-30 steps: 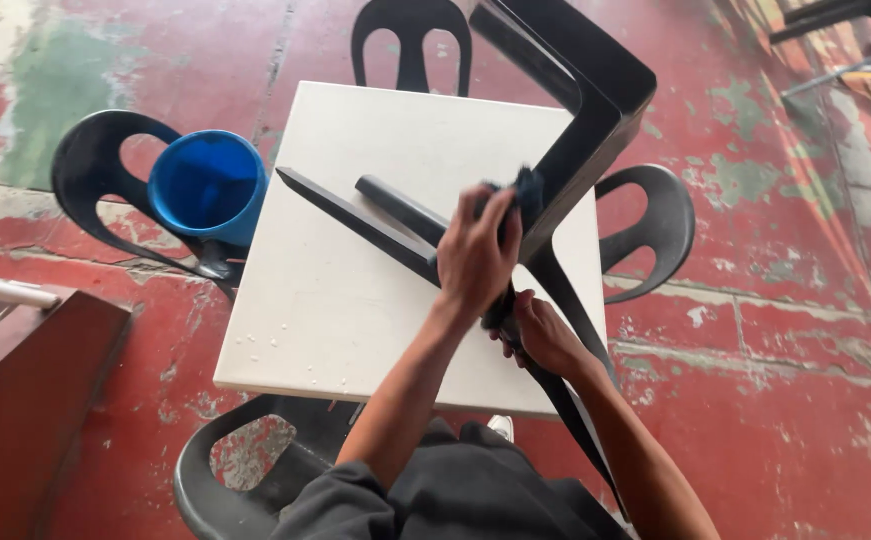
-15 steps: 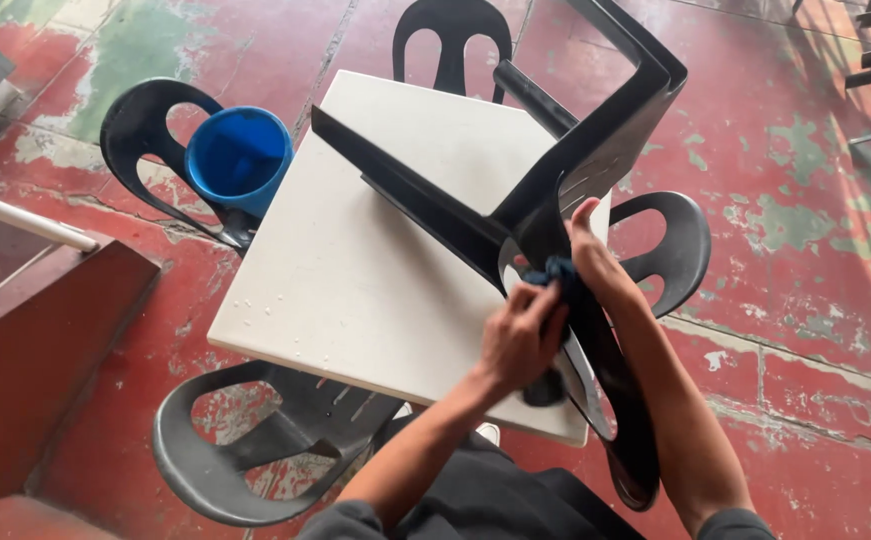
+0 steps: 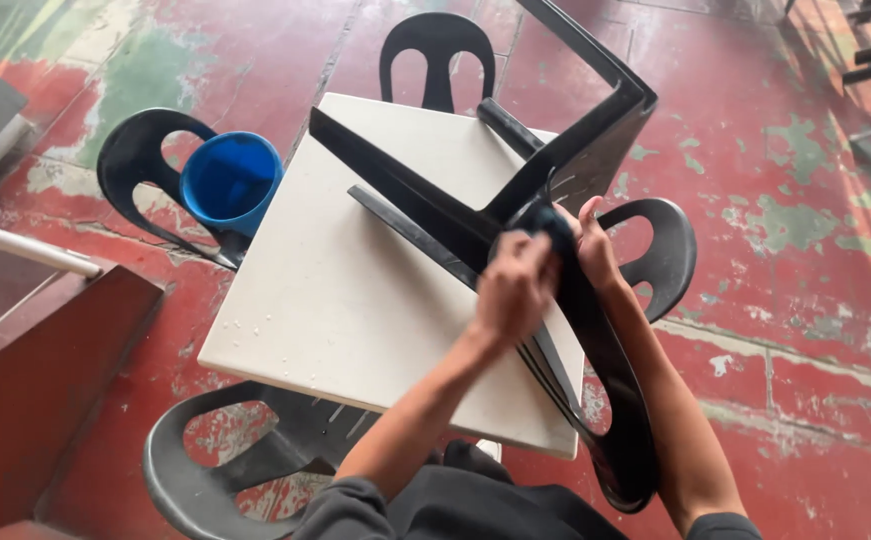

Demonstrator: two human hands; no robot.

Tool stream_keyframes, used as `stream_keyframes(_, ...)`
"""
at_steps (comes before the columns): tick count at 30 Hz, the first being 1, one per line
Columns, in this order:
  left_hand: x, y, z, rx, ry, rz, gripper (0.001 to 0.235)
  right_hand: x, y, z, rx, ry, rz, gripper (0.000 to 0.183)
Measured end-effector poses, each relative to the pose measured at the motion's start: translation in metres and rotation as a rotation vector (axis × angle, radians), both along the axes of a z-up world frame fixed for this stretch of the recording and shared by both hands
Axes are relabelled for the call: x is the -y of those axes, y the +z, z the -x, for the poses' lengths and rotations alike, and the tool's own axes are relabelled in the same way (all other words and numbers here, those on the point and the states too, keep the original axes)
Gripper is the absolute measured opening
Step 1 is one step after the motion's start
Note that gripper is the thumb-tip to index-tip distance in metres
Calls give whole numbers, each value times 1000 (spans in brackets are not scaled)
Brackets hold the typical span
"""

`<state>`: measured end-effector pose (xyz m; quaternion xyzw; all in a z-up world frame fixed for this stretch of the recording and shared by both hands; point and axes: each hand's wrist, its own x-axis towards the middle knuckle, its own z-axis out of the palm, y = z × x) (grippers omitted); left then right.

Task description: Cleaning a plastic chair with a cloth and soapy water from a bucket.

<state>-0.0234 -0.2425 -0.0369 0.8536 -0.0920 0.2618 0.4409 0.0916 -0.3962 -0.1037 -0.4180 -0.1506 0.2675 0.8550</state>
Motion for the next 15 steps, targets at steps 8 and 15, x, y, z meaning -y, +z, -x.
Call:
stream_keyframes(8,-50,8,-70,-47,41,-149,33,-42,22,1,-20,56,-122,112)
stream_keyframes(15,-77,35,-15,-93,-8,-97,23,-104,-1,-36,49,-58,-72,114)
